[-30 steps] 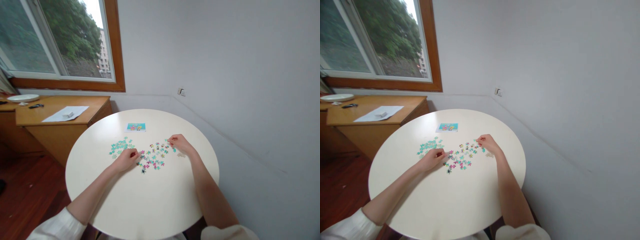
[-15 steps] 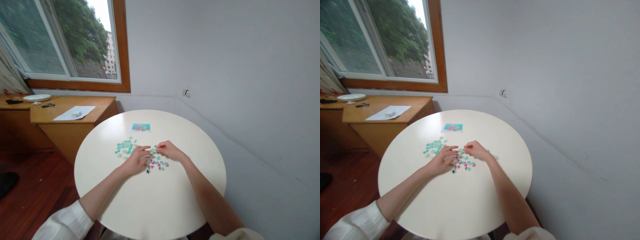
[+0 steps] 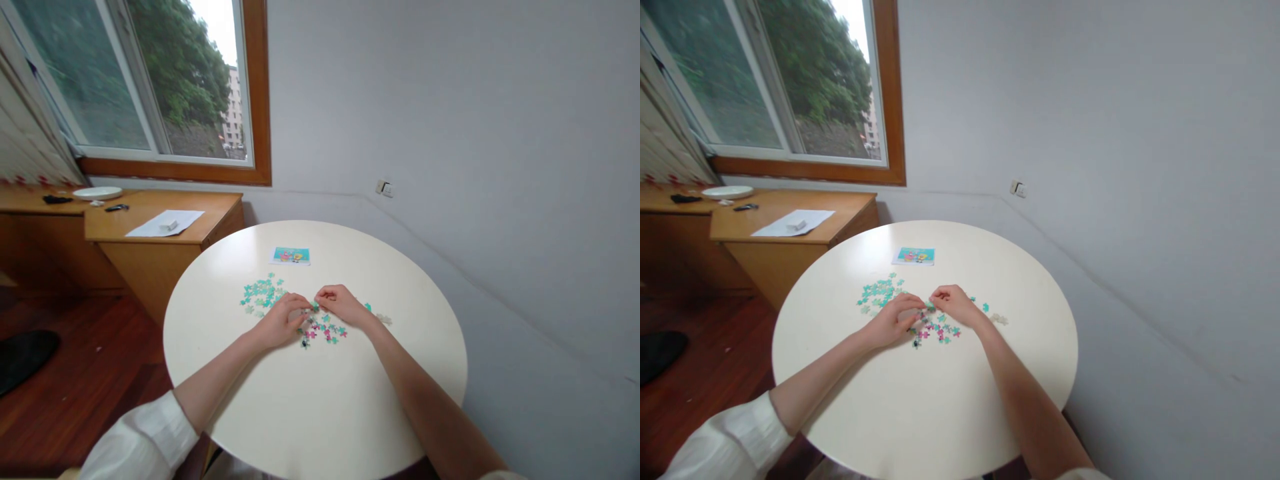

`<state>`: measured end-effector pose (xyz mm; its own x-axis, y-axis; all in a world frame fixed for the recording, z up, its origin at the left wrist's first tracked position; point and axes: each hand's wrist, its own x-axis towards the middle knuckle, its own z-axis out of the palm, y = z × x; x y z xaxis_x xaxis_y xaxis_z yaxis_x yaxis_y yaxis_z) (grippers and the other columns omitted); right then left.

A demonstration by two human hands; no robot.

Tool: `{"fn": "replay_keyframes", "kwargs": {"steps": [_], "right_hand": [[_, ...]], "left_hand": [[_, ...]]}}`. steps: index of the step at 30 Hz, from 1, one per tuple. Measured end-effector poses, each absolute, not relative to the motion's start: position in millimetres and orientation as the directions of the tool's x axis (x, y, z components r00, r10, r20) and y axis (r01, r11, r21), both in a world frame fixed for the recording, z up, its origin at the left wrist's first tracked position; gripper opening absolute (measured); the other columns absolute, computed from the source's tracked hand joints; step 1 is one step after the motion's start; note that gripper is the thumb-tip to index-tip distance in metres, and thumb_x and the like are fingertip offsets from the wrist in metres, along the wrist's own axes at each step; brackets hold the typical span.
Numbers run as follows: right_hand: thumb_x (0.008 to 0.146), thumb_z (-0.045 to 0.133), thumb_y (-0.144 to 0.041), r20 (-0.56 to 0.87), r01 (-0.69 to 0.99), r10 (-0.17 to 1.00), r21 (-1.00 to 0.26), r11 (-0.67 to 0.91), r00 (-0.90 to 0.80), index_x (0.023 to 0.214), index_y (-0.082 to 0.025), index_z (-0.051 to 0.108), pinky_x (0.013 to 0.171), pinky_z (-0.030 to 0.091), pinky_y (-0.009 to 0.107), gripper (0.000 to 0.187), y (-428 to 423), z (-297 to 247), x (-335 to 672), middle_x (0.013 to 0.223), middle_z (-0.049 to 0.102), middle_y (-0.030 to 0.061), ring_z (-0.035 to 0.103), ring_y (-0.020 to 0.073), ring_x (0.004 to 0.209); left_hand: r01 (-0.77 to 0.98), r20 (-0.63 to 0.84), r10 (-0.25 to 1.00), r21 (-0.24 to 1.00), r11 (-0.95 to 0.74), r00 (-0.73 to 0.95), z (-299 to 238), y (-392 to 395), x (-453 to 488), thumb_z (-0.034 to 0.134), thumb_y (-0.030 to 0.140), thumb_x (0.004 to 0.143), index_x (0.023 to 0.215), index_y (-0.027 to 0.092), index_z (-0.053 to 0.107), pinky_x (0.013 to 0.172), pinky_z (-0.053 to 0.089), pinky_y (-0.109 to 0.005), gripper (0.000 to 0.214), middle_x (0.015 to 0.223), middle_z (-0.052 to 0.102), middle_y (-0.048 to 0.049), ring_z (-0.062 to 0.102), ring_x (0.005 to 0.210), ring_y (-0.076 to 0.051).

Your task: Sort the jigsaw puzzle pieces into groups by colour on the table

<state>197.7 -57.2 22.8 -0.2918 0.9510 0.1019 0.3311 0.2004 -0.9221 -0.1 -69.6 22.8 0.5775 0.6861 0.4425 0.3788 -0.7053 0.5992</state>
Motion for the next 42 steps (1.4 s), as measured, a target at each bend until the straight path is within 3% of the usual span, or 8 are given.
{"fn": "replay_keyframes", "kwargs": {"steps": [5,10,17,22,27,32,37,42], "right_hand": [[0.073,0.055,-0.023,0.069,0.336,0.993,-0.937,0.098,-0.1,0.069,-0.014,0.057,0.049,0.039,0.02,0.01,-33.2,16.9,188.3,0.055,0.057,-0.0011,0.051,0.0088,0.05],[0.074,0.053,-0.015,0.09,0.51,0.99,-0.85,0.132,-0.105,0.07,-0.014,0.06,0.05,0.04,0.018,0.008,-8.7,25.9,154.2,0.059,0.06,0.0003,0.054,0.0086,0.053],[0.073,0.054,-0.013,0.134,0.767,0.988,-0.624,0.146,-0.079,0.071,-0.012,0.067,0.061,0.042,0.02,0.014,8.4,34.8,116.8,0.072,0.068,0.0058,0.059,0.0119,0.066],[0.072,0.056,-0.012,0.105,0.834,0.993,-0.543,0.094,-0.043,0.071,-0.012,0.069,0.067,0.043,0.021,0.013,15.8,27.2,116.6,0.079,0.069,0.0091,0.062,0.0154,0.076],[0.075,0.054,-0.014,0.156,0.858,0.986,-0.498,0.127,-0.056,0.076,-0.013,0.068,0.071,0.043,0.022,0.014,16.4,18.2,115.0,0.082,0.069,0.0094,0.061,0.0162,0.079],[0.075,0.056,-0.018,0.211,0.866,0.976,-0.475,0.157,-0.062,0.079,-0.014,0.067,0.071,0.042,0.022,0.012,13.0,18.8,115.9,0.08,0.068,0.0077,0.059,0.0144,0.076],[0.08,0.046,-0.018,0.322,0.844,0.946,-0.502,0.191,-0.022,0.079,-0.016,0.066,0.067,0.042,0.022,0.02,3.7,29.6,147.6,0.074,0.067,0.0042,0.058,0.0129,0.069],[0.076,0.047,-0.015,0.285,0.861,0.953,-0.505,0.061,0.1,0.077,-0.017,0.066,0.071,0.043,0.024,0.019,-19.7,40.6,212.1,0.077,0.067,0.004,0.059,0.0147,0.073]], "left_hand": [[0.51,0.413,0.799,0.618,-0.599,0.437,18.5,-63.4,0.0,0.044,0.017,0.078,0.077,0.015,0.063,0.066,0.042,-0.027,0.02,0.073,0.061,-0.0043,0.053,0.069,-0.014],[0.54,0.462,0.863,0.683,-0.492,0.202,25.5,-51.1,-11.3,0.041,0.022,0.079,0.073,0.015,0.06,0.058,0.037,-0.025,0.021,0.064,0.058,-0.0013,0.049,0.06,-0.013],[0.333,0.446,0.865,0.871,-0.361,-0.231,40.1,-23.7,-50.1,0.044,0.033,0.074,0.07,0.016,0.057,0.057,0.038,-0.024,0.022,0.06,0.054,0.0011,0.049,0.059,-0.012],[0.209,0.354,0.861,0.933,-0.294,-0.366,42.6,-16.8,-61.7,0.045,0.03,0.07,0.067,0.016,0.057,0.062,0.041,-0.025,0.019,0.064,0.056,-0.0005,0.052,0.064,-0.014],[0.233,0.328,0.894,0.936,-0.264,-0.304,37.0,-14.8,-59.5,0.042,0.031,0.071,0.07,0.017,0.056,0.066,0.043,-0.028,0.02,0.069,0.059,-0.0023,0.055,0.069,-0.016],[0.46,0.403,0.9,0.839,-0.291,-0.166,21.9,-13.1,-49.6,0.038,0.03,0.078,0.082,0.016,0.059,0.075,0.045,-0.033,0.026,0.083,0.064,-0.0069,0.058,0.08,-0.019],[0.646,0.441,0.879,0.62,-0.446,0.182,11.8,-28.5,-27.1,0.035,0.026,0.084,0.102,0.015,0.06,0.093,0.039,-0.038,0.033,0.108,0.063,-0.0115,0.056,0.102,-0.022],[0.598,0.33,0.748,0.453,-0.661,0.576,15.3,-64.7,-0.2,0.031,0.041,0.089,0.124,0.015,0.049,0.108,0.02,-0.044,0.047,0.13,0.049,-0.0132,0.04,0.124,-0.023]]}}
